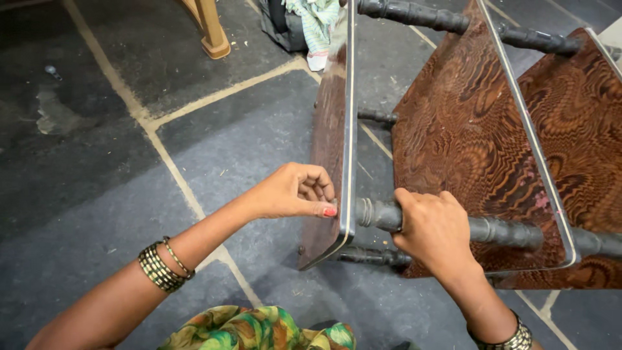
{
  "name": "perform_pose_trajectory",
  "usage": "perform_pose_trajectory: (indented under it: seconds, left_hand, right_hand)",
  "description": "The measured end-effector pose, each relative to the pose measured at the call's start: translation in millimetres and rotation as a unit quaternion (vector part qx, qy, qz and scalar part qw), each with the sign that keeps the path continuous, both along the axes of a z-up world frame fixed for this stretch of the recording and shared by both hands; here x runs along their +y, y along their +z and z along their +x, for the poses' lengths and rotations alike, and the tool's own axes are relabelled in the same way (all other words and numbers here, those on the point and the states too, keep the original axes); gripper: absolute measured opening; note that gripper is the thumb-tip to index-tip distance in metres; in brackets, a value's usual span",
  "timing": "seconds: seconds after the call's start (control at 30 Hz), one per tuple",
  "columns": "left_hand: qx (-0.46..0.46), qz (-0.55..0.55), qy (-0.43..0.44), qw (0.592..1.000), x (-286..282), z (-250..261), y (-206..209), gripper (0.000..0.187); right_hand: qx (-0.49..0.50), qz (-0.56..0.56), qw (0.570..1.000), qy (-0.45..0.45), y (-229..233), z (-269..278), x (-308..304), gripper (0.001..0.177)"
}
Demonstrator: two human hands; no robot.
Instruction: The person is assembling a wooden stool by inserting metal rods into the wooden frame. They are sitting on the floor and using both hands to align and push the rods into place.
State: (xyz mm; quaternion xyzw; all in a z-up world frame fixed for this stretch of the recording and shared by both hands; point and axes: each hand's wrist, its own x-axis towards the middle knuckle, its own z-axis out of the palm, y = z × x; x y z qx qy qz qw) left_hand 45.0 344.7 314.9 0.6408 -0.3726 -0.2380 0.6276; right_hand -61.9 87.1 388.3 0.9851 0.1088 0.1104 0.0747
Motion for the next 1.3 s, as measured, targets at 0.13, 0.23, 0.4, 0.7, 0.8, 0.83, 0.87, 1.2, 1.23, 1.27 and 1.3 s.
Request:
perform_pose_trajectory:
  seconds: [0.13, 0.23, 0.4, 0.7, 0.8, 0.83, 0.87, 1.2, 1.23, 1.27, 1.3]
  left_hand:
    - [0.029, 0.014, 0.012, 0.999, 1, 2, 7, 0.030]
    - [0.010, 0.007, 0.020, 1.000, 3, -5, 10, 0.029]
    - [-0.091, 0.062, 0.053, 0.993, 7, -8, 22, 0.030]
    - [-0.090, 0.050, 0.063, 0.993, 8, -13, 20, 0.028]
    - [-0.063, 0.052, 0.054, 0.995, 7, -7, 19, 0.028]
    - [-0.075, 0.047, 0.044, 0.995, 7, -6, 20, 0.027]
    - [-0.087, 0.044, 0.035, 0.995, 9, -4, 22, 0.026]
    - [-0.385, -0.081, 0.180, 0.902, -12, -6, 70, 0.029]
    - [-0.431, -0.088, 0.153, 0.885, -16, -1, 75, 0.028]
    - [-0.475, -0.095, 0.124, 0.866, -22, 5, 78, 0.027]
    - [-0.517, -0.101, 0.096, 0.844, -30, 11, 80, 0.026]
  right_hand:
    - [0.011, -0.001, 1.000, -0.001, 2, 0, 1, 0.032]
    - [0.007, 0.001, 1.000, -0.001, 4, 0, 3, 0.030]
    - [0.009, 0.009, 1.000, 0.009, 3, 0, 1, 0.032]
    - [-0.005, 0.024, 1.000, 0.015, 3, -2, 2, 0.031]
    - [-0.018, 0.039, 0.999, 0.028, 1, -3, 1, 0.032]
    - [-0.023, 0.044, 0.998, 0.035, 1, -4, 0, 0.032]
    - [-0.024, 0.042, 0.998, 0.036, 1, -3, 0, 0.032]
    - [-0.010, 0.082, 0.992, 0.094, 13, -5, -5, 0.039]
    - [0.004, 0.091, 0.990, 0.104, 12, -4, -9, 0.041]
    - [0.025, 0.102, 0.989, 0.108, 9, -5, -16, 0.041]
    - [0.045, 0.113, 0.986, 0.112, 4, -6, -24, 0.042]
